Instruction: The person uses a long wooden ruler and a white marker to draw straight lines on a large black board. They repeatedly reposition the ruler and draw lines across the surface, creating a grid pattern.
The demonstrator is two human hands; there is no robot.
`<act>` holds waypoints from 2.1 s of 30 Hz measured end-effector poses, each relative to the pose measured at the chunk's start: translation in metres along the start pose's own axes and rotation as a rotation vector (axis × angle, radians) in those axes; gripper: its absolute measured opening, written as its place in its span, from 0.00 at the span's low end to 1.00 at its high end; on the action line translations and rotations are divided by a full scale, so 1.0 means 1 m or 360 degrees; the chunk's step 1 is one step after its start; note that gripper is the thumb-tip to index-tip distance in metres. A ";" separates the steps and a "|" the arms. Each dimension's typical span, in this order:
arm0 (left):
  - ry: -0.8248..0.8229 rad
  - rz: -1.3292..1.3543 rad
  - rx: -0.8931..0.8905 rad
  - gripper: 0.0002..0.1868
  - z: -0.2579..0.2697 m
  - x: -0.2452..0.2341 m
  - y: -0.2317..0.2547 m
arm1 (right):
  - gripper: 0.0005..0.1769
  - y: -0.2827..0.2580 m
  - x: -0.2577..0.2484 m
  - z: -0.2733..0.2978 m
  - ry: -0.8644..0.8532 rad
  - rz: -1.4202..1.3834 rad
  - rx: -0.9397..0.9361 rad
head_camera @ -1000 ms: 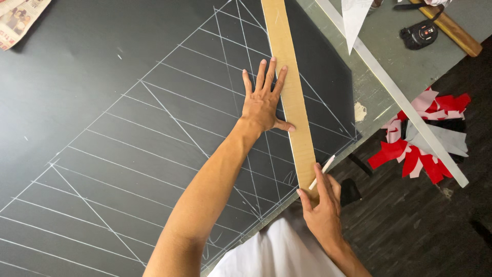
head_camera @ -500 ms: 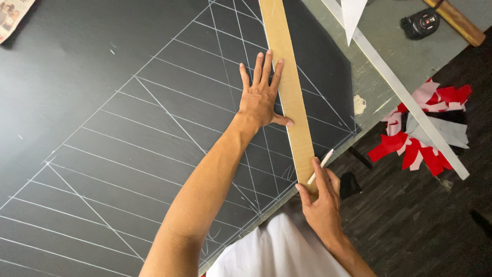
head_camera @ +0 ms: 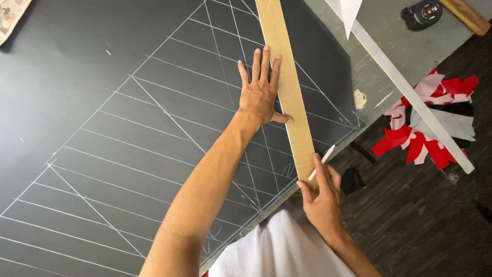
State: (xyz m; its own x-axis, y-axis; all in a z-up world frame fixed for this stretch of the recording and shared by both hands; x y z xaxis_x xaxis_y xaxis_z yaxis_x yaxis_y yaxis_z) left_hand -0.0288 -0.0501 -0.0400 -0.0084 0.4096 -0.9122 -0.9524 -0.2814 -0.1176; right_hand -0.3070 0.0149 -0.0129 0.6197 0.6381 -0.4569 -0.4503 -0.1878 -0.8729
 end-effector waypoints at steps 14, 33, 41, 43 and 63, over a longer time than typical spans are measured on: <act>-0.0091 -0.0202 0.0002 0.92 -0.003 -0.015 0.009 | 0.25 0.031 -0.029 -0.031 0.0193 -0.0426 0.0243; -0.0203 -0.0419 0.0046 0.89 -0.004 -0.024 0.014 | 0.18 -0.026 -0.016 -0.222 -0.0077 -0.0147 -0.0078; -0.0204 -0.0335 0.0056 0.89 -0.003 -0.023 0.012 | 0.24 -0.014 -0.071 -0.039 -0.0362 -0.0100 0.0644; -0.0153 -0.0302 0.0067 0.89 -0.001 -0.020 0.010 | 0.28 -0.008 -0.072 -0.005 -0.0333 -0.0046 0.0804; 0.0610 0.0364 0.0303 0.50 0.001 0.020 0.045 | 0.40 0.043 -0.039 0.012 0.0309 0.0046 -0.0052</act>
State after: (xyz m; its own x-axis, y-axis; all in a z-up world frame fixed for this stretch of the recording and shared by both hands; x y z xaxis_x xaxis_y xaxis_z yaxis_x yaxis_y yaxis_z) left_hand -0.0716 -0.0539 -0.0636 -0.1453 -0.0032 -0.9894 -0.9783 -0.1485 0.1442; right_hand -0.3587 -0.0091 -0.0306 0.7206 0.4767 -0.5035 -0.4507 -0.2299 -0.8626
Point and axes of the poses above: each hand's wrist, its own z-axis away from the middle knuckle, its own x-axis out of the palm, y = z × x, the point moved 2 cm from there along -z, towards the middle knuckle, and after that the axes turned 14 degrees about -z, right-handed, at the moved point
